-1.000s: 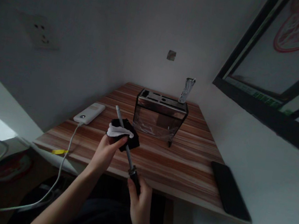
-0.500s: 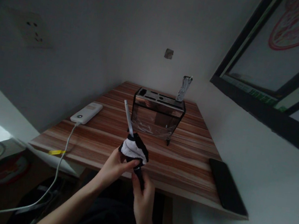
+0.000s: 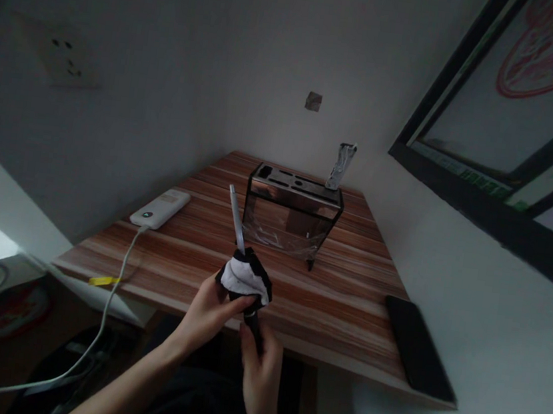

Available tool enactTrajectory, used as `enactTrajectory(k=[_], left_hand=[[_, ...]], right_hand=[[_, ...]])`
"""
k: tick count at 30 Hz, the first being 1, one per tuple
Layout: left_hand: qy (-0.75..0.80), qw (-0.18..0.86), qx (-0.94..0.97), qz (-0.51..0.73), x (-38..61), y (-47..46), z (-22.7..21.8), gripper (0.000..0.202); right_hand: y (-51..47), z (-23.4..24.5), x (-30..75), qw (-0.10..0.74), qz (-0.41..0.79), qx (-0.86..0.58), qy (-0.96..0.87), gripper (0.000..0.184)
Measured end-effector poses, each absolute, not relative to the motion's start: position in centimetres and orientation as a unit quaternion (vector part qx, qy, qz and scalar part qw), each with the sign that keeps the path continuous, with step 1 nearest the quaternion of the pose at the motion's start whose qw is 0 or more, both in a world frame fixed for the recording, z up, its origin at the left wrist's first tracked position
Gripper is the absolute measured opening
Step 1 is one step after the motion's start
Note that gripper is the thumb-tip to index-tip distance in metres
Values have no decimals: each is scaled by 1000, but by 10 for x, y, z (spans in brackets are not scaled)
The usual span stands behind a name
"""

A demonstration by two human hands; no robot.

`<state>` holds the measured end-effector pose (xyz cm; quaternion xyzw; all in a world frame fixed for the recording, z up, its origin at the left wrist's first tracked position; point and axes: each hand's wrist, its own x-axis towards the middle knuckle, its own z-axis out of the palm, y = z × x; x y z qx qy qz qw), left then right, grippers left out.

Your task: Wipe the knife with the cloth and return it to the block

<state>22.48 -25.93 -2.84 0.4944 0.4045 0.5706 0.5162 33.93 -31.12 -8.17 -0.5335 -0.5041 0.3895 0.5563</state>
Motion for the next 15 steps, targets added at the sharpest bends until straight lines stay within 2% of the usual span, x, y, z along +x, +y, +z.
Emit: enactTrajectory(k=[5, 15], left_hand=[[392, 533, 481, 576, 219, -254, -23, 29], [367, 479, 465, 647, 198, -230, -1, 20]], right_hand=[[-310, -83, 339, 544, 381, -536, -520, 41], [-312, -94, 346, 536, 310, -548, -561, 38]])
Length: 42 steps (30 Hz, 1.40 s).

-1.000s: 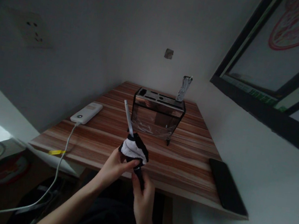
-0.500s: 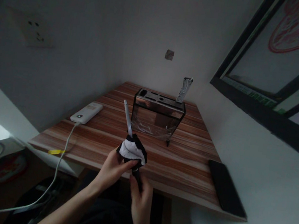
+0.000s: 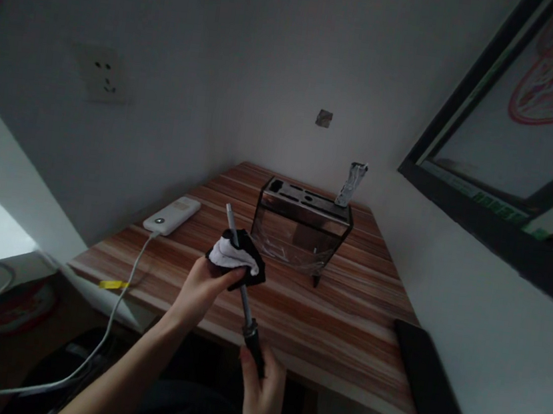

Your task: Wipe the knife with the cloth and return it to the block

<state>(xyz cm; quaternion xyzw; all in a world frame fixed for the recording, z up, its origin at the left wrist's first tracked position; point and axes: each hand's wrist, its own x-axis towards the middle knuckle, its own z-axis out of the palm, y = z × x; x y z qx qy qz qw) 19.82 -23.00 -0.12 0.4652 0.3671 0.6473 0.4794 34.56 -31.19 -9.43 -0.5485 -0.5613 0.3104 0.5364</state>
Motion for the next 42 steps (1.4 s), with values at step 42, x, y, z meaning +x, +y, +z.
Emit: enactTrajectory(k=[42], left_hand=[[347, 487, 406, 691, 168, -192, 17, 39]], right_hand=[[-323, -123, 348, 528, 257, -588, -557, 43]])
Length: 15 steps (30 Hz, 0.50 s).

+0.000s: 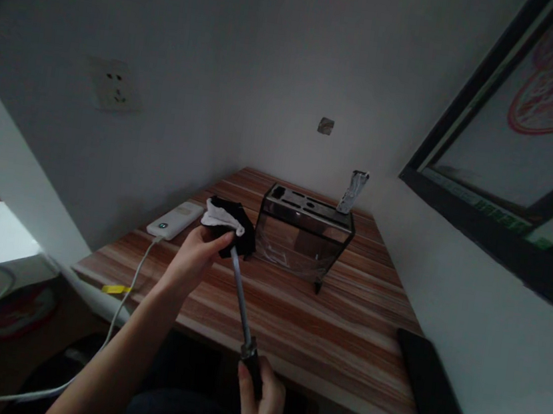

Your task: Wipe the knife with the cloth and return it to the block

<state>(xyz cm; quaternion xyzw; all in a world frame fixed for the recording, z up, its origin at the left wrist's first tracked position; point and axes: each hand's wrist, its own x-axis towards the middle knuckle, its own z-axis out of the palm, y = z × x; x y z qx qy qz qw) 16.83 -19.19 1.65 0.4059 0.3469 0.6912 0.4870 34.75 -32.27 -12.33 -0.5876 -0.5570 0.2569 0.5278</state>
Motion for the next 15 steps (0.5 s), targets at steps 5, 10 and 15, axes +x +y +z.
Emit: enactTrajectory(k=[5, 10, 15], left_hand=[[347, 505, 413, 674, 177, -200, 10, 39], [340, 517, 424, 662, 180, -205, 7, 34], [367, 528, 429, 634, 189, -213, 5, 34]], right_hand=[[-323, -115, 347, 526, 281, -568, -566, 39], [-320, -104, 349, 522, 294, -540, -591, 31], [-317, -104, 351, 529, 264, -542, -598, 31]])
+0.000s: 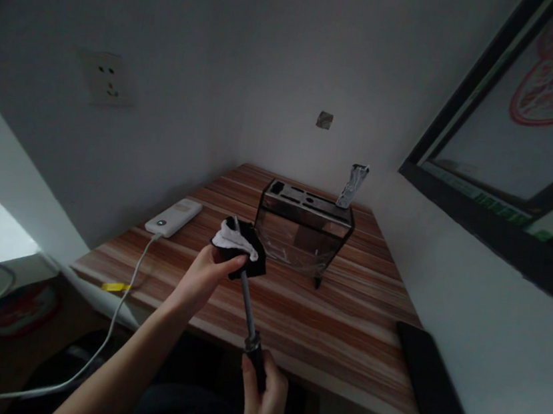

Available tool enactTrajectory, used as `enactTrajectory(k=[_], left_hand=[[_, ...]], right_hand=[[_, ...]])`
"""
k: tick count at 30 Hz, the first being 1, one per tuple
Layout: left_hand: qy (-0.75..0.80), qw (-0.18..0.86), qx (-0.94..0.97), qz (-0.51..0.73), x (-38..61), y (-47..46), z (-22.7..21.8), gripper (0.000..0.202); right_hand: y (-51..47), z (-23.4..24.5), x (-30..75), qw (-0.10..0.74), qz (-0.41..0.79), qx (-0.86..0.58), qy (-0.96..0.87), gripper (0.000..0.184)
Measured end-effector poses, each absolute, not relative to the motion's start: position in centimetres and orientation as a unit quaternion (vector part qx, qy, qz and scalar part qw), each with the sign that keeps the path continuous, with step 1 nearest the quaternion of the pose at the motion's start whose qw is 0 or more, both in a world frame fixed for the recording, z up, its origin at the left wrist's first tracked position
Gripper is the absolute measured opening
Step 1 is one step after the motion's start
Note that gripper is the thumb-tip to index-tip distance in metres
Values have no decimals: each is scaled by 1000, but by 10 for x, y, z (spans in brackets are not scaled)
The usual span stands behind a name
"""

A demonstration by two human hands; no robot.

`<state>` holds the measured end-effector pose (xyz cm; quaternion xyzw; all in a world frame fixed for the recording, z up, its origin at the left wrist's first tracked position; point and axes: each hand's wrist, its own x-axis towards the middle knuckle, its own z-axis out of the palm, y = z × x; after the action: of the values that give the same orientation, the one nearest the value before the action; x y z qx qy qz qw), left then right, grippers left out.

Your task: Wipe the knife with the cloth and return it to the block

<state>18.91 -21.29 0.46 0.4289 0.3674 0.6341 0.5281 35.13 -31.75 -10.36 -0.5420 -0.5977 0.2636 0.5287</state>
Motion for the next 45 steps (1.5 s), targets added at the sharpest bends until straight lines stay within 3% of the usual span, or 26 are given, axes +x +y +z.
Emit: enactTrajectory(k=[17, 30, 45], left_hand=[[375, 603, 467, 527, 229, -248, -24, 29], [381, 602, 443, 544, 235, -259, -33, 40], [363, 590, 432, 577, 224, -255, -23, 28]], right_hand=[[-312, -86, 345, 550, 287, -570, -539, 42], [-311, -85, 345, 558, 297, -570, -525, 42], [-311, -84, 348, 545, 314, -544, -556, 39]])
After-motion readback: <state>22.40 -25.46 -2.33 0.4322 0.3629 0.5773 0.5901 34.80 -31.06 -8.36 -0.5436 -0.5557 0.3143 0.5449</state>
